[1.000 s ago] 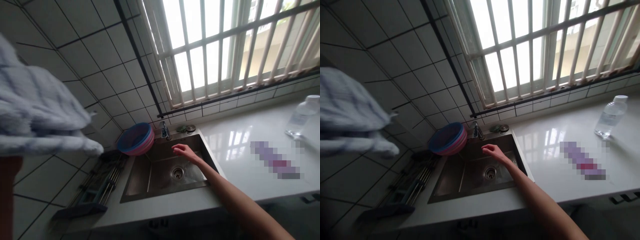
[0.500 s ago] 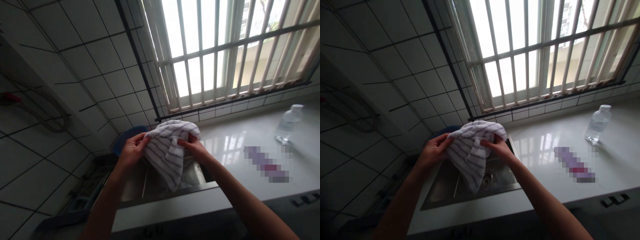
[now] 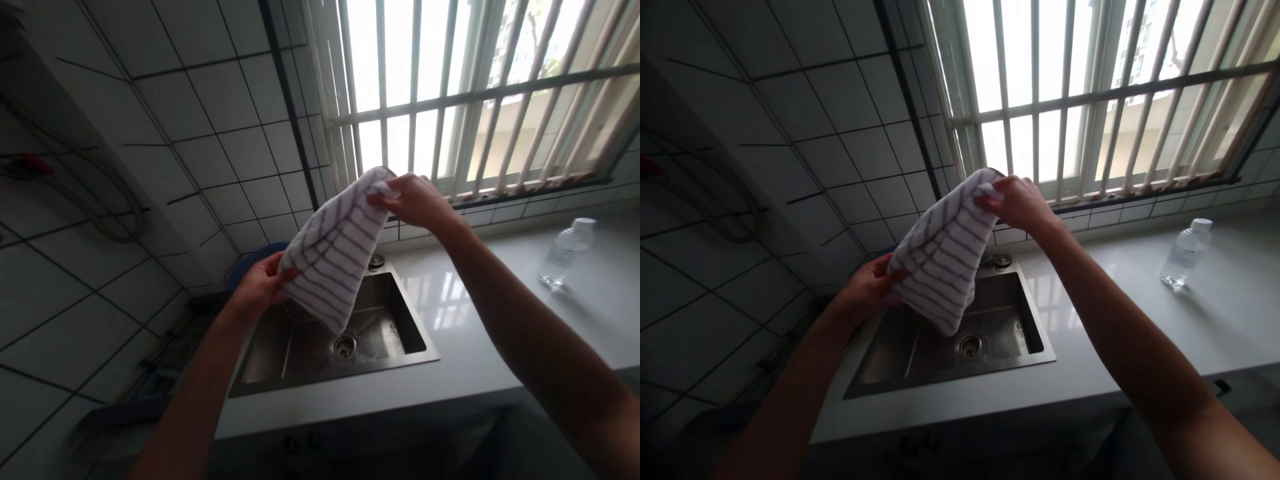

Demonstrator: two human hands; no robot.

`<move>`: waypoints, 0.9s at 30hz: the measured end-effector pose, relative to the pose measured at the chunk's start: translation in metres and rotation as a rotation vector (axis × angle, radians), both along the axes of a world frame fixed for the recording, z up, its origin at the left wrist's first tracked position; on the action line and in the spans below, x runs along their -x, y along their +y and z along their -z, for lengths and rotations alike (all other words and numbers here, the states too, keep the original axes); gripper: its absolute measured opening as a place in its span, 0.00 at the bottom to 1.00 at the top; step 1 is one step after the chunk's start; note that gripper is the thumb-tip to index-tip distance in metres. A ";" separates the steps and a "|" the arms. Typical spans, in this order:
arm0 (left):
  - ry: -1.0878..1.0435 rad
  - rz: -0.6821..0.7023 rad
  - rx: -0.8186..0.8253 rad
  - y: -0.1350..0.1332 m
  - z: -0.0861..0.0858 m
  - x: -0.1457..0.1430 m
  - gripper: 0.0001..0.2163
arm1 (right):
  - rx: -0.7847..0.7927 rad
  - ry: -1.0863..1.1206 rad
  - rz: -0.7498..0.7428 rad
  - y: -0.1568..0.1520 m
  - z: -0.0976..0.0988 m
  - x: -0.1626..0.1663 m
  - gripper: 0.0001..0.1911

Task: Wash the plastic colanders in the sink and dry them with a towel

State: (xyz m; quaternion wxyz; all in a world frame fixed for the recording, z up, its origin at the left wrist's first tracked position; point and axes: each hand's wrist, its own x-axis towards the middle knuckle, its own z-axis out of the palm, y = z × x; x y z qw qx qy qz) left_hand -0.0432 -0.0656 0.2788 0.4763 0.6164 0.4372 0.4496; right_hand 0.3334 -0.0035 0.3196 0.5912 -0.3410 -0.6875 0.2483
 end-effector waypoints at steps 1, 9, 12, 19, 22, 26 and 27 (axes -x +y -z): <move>-0.013 -0.047 -0.066 0.004 -0.004 0.006 0.29 | 0.033 0.001 0.016 0.008 -0.008 -0.011 0.18; -0.121 -0.074 -0.320 0.026 -0.049 0.027 0.42 | 0.271 0.156 -0.322 -0.014 -0.008 -0.037 0.17; -0.184 0.009 -0.369 0.029 -0.062 0.018 0.45 | 0.277 0.330 -0.471 -0.038 0.021 -0.017 0.23; -0.174 -0.027 -0.442 0.039 -0.072 -0.006 0.31 | 0.313 0.492 -0.364 -0.045 0.049 0.020 0.24; -0.151 -0.052 -0.469 0.030 -0.061 -0.020 0.28 | 0.253 0.495 -0.404 -0.042 0.032 0.030 0.23; -0.145 -0.063 -0.549 0.016 -0.048 -0.033 0.37 | 0.186 0.392 -0.438 -0.041 0.006 0.033 0.23; -0.113 -0.088 -0.590 0.015 -0.049 -0.033 0.37 | 0.175 0.359 -0.426 -0.041 0.000 0.031 0.23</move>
